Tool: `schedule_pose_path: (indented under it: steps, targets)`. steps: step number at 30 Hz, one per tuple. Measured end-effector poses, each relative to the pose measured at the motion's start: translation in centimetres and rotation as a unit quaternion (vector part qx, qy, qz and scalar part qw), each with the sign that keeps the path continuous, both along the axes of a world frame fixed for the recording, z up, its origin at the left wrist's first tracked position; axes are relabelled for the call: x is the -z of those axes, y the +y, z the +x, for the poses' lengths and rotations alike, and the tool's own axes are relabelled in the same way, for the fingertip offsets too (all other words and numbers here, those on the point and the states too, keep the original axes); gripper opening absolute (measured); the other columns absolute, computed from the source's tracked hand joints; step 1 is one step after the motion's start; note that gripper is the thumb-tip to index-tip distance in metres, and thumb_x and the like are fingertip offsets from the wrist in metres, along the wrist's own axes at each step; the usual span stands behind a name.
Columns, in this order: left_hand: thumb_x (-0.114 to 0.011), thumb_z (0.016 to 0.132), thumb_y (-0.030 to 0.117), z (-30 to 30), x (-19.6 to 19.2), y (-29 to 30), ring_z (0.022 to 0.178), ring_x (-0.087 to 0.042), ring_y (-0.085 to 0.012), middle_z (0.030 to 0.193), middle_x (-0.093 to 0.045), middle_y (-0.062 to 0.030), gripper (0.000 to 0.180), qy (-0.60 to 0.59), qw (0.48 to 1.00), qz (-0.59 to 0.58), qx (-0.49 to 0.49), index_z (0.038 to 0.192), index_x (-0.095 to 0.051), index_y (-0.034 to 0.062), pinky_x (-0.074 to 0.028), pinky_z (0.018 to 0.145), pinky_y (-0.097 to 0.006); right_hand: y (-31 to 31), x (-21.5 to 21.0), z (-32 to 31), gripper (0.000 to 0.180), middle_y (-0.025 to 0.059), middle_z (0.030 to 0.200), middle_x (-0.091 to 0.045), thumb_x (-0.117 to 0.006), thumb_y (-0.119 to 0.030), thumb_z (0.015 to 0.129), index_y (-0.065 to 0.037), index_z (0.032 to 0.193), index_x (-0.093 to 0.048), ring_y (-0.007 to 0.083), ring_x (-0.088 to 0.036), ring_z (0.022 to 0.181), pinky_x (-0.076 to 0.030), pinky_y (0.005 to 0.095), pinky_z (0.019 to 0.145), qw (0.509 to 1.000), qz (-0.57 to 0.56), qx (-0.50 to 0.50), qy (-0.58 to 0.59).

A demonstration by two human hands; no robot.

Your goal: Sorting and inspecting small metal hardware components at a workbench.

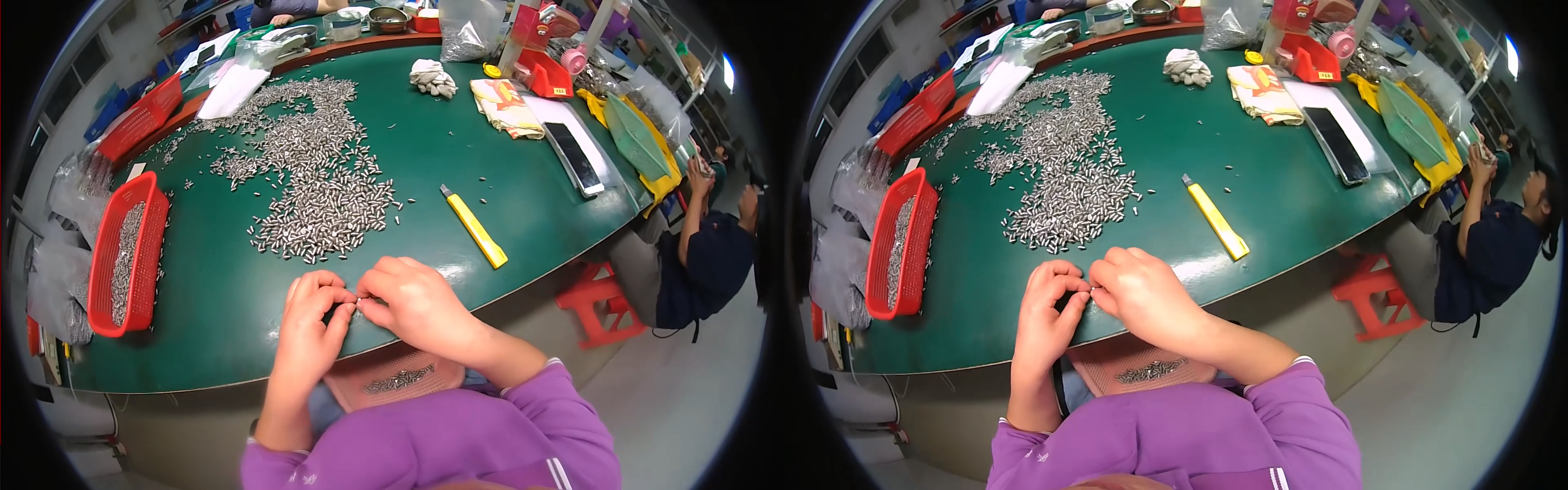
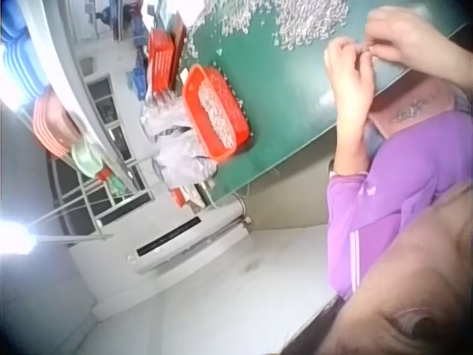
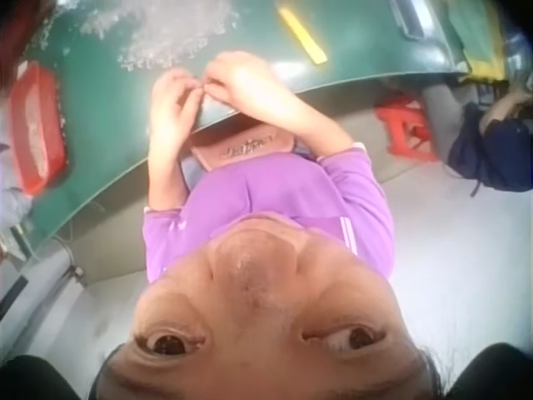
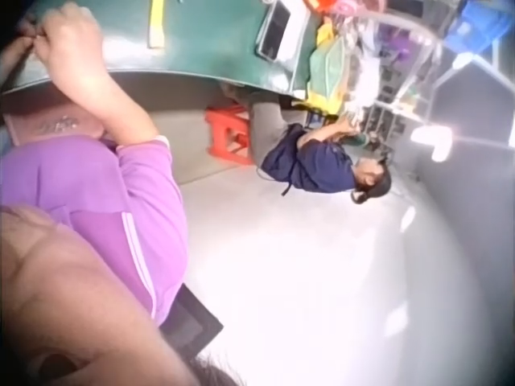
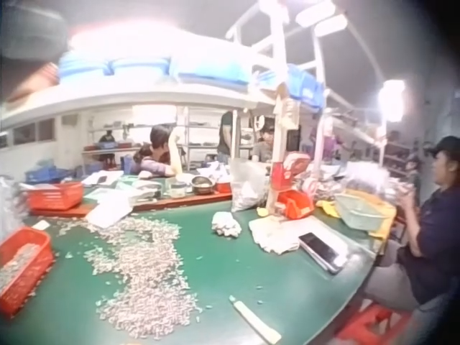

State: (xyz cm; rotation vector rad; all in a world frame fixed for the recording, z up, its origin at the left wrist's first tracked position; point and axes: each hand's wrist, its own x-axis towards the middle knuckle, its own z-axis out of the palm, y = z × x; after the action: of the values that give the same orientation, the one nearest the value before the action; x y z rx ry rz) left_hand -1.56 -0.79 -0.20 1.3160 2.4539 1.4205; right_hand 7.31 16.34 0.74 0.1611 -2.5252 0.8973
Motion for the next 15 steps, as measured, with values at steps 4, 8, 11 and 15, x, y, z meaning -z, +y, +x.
schedule_pose_path:
  steps: [4,8,11,15]
  targets:
    - [-0.074,0.079,-0.004,0.0,0.0,0.1,0.103,-0.061,-0.0288,0.105,-0.064,-0.0104,0.014,0.011,1.000,0.002,-0.005,0.090,-0.068,0.0020,-0.050,0.088,-0.039,-0.1,0.1,0.0,0.014,0.0134,0.085,-0.057,-0.071,-0.007,0.082,-0.004,0.090,-0.059,0.0356,-0.060,0.082,-0.051,0.0467,0.071,1.000,-0.003,0.003,0.007]
    - [-0.074,0.079,-0.004,0.1,0.1,0.0,0.103,-0.061,-0.0287,0.105,-0.064,-0.0108,0.014,0.012,1.000,0.002,-0.004,0.090,-0.068,0.0018,-0.050,0.088,-0.038,-0.1,0.2,0.4,0.014,0.0121,0.087,-0.059,-0.072,-0.009,0.083,-0.005,0.092,-0.062,0.0349,-0.061,0.084,-0.051,0.0459,0.073,1.000,-0.003,0.007,-0.003]
    - [-0.074,0.079,-0.004,0.2,0.1,0.0,0.102,-0.061,-0.0285,0.105,-0.064,-0.0110,0.014,0.010,1.000,0.004,-0.003,0.091,-0.068,0.0017,-0.050,0.087,-0.038,-0.2,-0.3,1.3,0.013,0.0102,0.089,-0.060,-0.073,-0.011,0.084,-0.007,0.093,-0.065,0.0338,-0.061,0.086,-0.051,0.0446,0.075,1.000,-0.006,-0.001,-0.027]
    - [-0.073,0.079,-0.005,0.4,-0.1,-0.2,0.101,-0.062,-0.0287,0.103,-0.065,-0.0111,0.015,0.012,1.000,0.003,-0.006,0.092,-0.069,0.0019,-0.050,0.087,-0.038,-0.1,-0.1,2.9,0.015,0.0128,0.088,-0.059,-0.072,-0.010,0.082,-0.005,0.092,-0.061,0.0350,-0.061,0.085,-0.051,0.0458,0.075,0.996,-0.012,-0.080,-0.035]
